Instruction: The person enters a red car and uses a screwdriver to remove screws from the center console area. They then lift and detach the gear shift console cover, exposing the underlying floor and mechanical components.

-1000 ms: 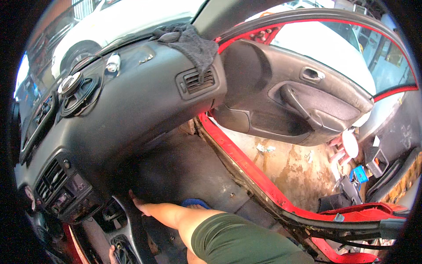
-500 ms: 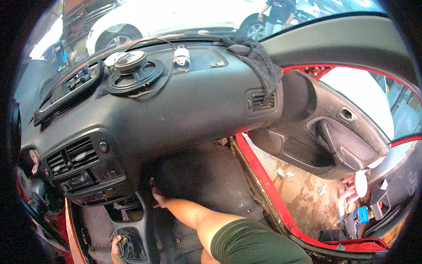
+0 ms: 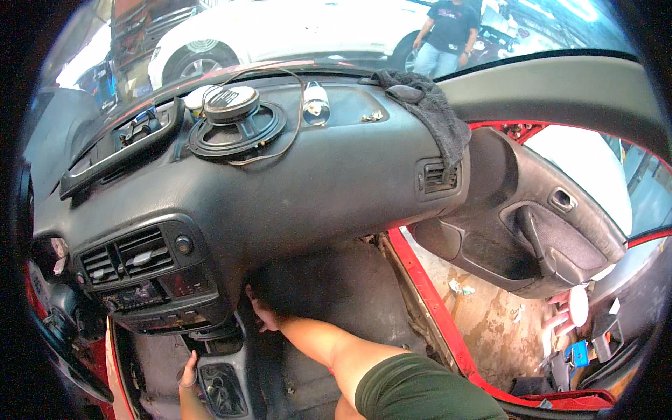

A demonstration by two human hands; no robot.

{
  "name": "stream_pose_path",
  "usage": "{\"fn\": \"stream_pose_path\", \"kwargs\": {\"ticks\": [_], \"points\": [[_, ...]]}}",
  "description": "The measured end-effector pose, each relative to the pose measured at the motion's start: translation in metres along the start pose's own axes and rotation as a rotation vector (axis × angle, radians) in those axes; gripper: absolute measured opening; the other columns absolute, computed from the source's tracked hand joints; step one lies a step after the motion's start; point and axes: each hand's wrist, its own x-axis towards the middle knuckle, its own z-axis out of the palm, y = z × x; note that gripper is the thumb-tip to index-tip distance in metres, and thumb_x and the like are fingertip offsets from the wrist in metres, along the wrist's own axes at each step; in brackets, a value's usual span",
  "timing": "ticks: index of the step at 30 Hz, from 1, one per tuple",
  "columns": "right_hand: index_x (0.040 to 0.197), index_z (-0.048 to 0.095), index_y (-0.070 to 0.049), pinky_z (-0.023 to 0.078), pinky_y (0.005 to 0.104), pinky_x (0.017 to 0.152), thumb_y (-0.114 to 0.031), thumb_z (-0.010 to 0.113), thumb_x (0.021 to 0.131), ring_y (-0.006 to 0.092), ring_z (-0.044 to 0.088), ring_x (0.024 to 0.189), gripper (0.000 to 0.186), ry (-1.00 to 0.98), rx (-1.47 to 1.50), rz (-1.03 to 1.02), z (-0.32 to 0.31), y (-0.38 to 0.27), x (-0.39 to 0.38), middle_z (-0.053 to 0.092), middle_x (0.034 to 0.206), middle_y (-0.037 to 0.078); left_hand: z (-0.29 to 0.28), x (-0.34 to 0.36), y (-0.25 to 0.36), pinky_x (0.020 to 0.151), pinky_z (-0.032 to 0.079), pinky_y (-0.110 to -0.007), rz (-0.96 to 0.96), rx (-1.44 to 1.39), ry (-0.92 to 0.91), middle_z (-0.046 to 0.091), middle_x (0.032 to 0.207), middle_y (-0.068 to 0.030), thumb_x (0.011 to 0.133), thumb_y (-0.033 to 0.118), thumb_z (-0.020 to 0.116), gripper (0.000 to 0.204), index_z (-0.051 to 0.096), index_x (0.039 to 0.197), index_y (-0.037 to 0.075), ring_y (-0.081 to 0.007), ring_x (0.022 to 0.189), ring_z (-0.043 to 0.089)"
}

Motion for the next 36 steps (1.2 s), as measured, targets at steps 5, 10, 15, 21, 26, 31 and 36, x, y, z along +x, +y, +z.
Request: {"fn": "stream_pose_path", "kwargs": {"ticks": [5,10,15,21,26,31,36], "points": [[0.165,0.01,-0.032,0.038,0.0739,0.105,-0.082,0.04,0.093,0.0414,0.047,0.129,0.092,-0.113,-0.098,-0.002,0.006,-0.007,-0.024,0.023,0.164,0.009,0.012,-0.029,0.004,0.086,0.049,-0.034,0.046,0.068,0.097,0.064,0.114,-0.0103,0.096,0.066,0.054,0.074,0.055,0.129,0.0,-0.0235,0.1,0.061],[0.165,0.017,-0.02,0.043,0.0587,0.108,-0.082,0.045,0.091,0.0384,0.051,0.132,0.1,-0.053,-0.427,-0.041,-0.019,-0.018,-0.057,0.033,0.164,0.008,0.049,-0.098,0.004,0.069,0.056,-0.03,0.159,0.273,0.308,0.072,0.093,-0.009,0.096,0.057,0.063,0.059,0.068,0.114,0.001,-0.0197,0.08,0.069],[0.142,0.057,-0.009,0.049,0.0431,0.103,-0.064,0.054,0.099,0.0299,0.058,0.131,0.071,0.125,-0.994,-0.262,-0.096,-0.003,-0.098,0.064,0.138,0.014,0.022,-0.192,-0.026,0.049,0.049,-0.027,-0.256,0.769,0.159,0.073,0.08,-0.0101,0.101,0.055,0.059,0.058,0.069,0.11,-0.001,-0.0175,0.06,0.067],[0.128,0.068,-0.002,0.05,0.0469,0.104,-0.055,0.061,0.095,0.0394,0.064,0.121,0.063,-0.063,-1.416,-0.227,-0.114,-0.013,-0.239,0.068,0.129,0.023,0.03,-0.26,-0.073,0.055,0.059,-0.042,-0.01,0.375,0.301,0.073,0.077,-0.0198,0.109,0.035,0.048,0.054,0.069,0.096,-0.013,-0.0282,0.064,0.073],[0.135,0.061,0.001,0.052,0.0451,0.102,-0.05,0.067,0.093,0.0365,0.068,0.116,0.066,0.224,-1.317,-0.088,-0.196,0.026,-0.376,0.07,0.126,0.022,0.095,-0.269,-0.05,0.034,0.04,-0.031,-0.02,0.287,0.341,0.053,0.051,-0.007,0.104,0.037,0.051,0.046,0.061,0.076,0.001,-0.0192,0.037,0.051],[0.132,0.061,0.008,0.053,0.0418,0.101,-0.041,0.073,0.091,0.0324,0.068,0.116,0.064,0.666,-0.898,0.17,-0.311,0.162,-0.441,0.069,0.124,0.027,0.097,-0.266,-0.075,0.031,0.039,-0.031,0.139,0.294,0.489,0.048,0.05,-0.0048,0.102,0.032,0.053,0.04,0.054,0.076,0.002,-0.0162,0.035,0.046],[0.121,0.066,0.003,0.049,0.0476,0.105,-0.044,0.07,0.091,0.0423,0.062,0.12,0.056,1.057,-0.997,-0.066,-0.31,0.219,-0.394,0.067,0.118,0.029,0.099,-0.274,-0.069,0.032,0.039,-0.028,0.198,0.397,0.432,0.047,0.052,-0.0022,0.106,0.03,0.052,0.042,0.049,0.071,0.007,-0.0125,0.039,0.047]]}}
